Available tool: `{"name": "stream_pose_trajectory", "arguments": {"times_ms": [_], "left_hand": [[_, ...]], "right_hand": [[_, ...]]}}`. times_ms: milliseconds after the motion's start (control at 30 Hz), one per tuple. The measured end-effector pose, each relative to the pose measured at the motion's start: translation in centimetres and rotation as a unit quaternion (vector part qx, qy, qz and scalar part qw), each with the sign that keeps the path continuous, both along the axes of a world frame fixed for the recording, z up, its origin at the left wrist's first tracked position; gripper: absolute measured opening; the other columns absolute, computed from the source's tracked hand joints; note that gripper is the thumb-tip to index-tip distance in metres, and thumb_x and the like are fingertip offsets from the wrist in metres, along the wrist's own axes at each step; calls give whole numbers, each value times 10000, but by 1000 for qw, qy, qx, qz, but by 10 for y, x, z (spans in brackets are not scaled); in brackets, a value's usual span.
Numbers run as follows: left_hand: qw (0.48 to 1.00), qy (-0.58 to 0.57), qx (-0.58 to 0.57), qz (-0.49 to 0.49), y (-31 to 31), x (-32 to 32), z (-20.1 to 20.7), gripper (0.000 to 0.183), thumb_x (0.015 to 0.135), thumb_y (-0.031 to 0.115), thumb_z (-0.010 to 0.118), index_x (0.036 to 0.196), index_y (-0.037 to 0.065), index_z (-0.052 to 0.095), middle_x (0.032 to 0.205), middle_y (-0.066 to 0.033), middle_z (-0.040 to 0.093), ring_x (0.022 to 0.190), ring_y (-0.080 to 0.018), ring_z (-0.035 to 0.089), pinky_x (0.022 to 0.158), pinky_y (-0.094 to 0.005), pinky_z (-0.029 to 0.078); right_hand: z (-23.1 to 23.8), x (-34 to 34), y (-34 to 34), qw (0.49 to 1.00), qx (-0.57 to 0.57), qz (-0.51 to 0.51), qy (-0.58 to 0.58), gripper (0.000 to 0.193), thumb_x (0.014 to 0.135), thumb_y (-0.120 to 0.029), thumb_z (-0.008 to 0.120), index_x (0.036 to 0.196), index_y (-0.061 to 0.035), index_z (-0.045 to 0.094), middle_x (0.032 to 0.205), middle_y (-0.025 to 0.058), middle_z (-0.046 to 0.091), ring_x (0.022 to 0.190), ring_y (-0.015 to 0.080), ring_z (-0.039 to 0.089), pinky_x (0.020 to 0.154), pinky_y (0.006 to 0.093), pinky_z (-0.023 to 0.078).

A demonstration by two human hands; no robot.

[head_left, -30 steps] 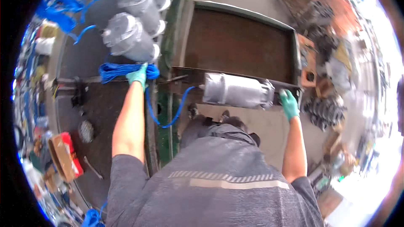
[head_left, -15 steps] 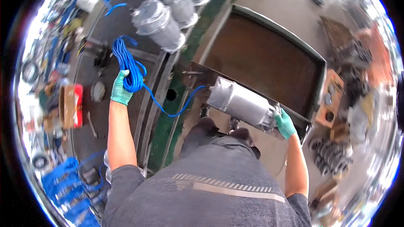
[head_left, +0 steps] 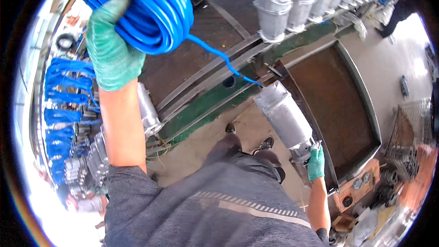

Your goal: The person picks up a motor housing unit from a conveyor line and places it into a rectangular tank of liquid. They use both hands to rotate the housing within the liquid to coat or clean it, then lift it out and place it back onto the line.

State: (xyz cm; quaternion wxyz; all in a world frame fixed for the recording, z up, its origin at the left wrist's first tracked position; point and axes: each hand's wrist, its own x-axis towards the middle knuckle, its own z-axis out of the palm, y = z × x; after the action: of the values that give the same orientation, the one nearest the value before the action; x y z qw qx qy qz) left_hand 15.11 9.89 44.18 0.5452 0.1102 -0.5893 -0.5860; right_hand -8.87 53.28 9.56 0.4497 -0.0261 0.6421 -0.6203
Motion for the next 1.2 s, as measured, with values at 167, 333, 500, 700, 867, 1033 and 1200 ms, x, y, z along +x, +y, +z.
{"name": "stream_pose_trajectory", "arguments": {"times_ms": [167,333,500,700,867,1033,1200], "left_hand": [[993,-36,-25,114,-22,87,63,421,928,196,707,1314,54,614,1166,-92,723,1059,-216,705,954,-388,573],[983,-30,-130,123,3,107,84,227,899,105,664,1075,-34,696,935,-113,760,794,-204,741,775,-321,616],[972,-65,-140,174,-21,172,75,247,873,90,708,1106,11,703,981,-67,755,868,-171,719,828,-312,586],[933,-195,-150,262,-87,248,20,349,888,180,758,1216,82,692,1090,-24,744,1015,-136,693,965,-346,546],[956,-195,-122,184,-105,274,-28,389,889,218,797,1239,83,695,1120,-17,734,1059,-141,664,986,-333,526],[980,-171,11,96,-113,314,-73,579,871,202,802,1381,73,559,1199,-26,689,1103,-164,657,1014,-371,529],[976,-193,-22,103,-142,327,-103,629,903,165,767,1444,39,473,1208,-26,640,1093,-141,626,993,-340,517]], "right_hand": [[0,57,-98,993,-13,115,-6,368,1081,-349,504,1314,-64,507,1054,71,672,926,164,662,818,320,552],[-21,145,-214,970,-38,198,-136,350,1073,-365,503,1211,-60,605,963,73,695,852,168,654,737,315,551],[11,263,-313,937,-16,189,-292,331,1056,-388,535,1230,-134,657,1064,34,689,871,202,655,730,362,564],[-25,350,-384,940,-58,200,-271,371,1040,-387,576,1264,-99,645,1146,41,678,956,192,651,830,372,562],[-39,380,-405,948,-42,151,-276,326,1018,-371,627,1232,-125,623,1086,52,680,907,223,673,721,428,610],[-12,380,-391,926,40,287,-243,481,1014,-509,600,1277,-106,600,1121,74,659,943,221,655,815,429,588],[-24,327,-389,872,40,457,-171,567,1046,-520,557,1307,-22,634,1152,98,699,994,252,677,898,415,558]]}}
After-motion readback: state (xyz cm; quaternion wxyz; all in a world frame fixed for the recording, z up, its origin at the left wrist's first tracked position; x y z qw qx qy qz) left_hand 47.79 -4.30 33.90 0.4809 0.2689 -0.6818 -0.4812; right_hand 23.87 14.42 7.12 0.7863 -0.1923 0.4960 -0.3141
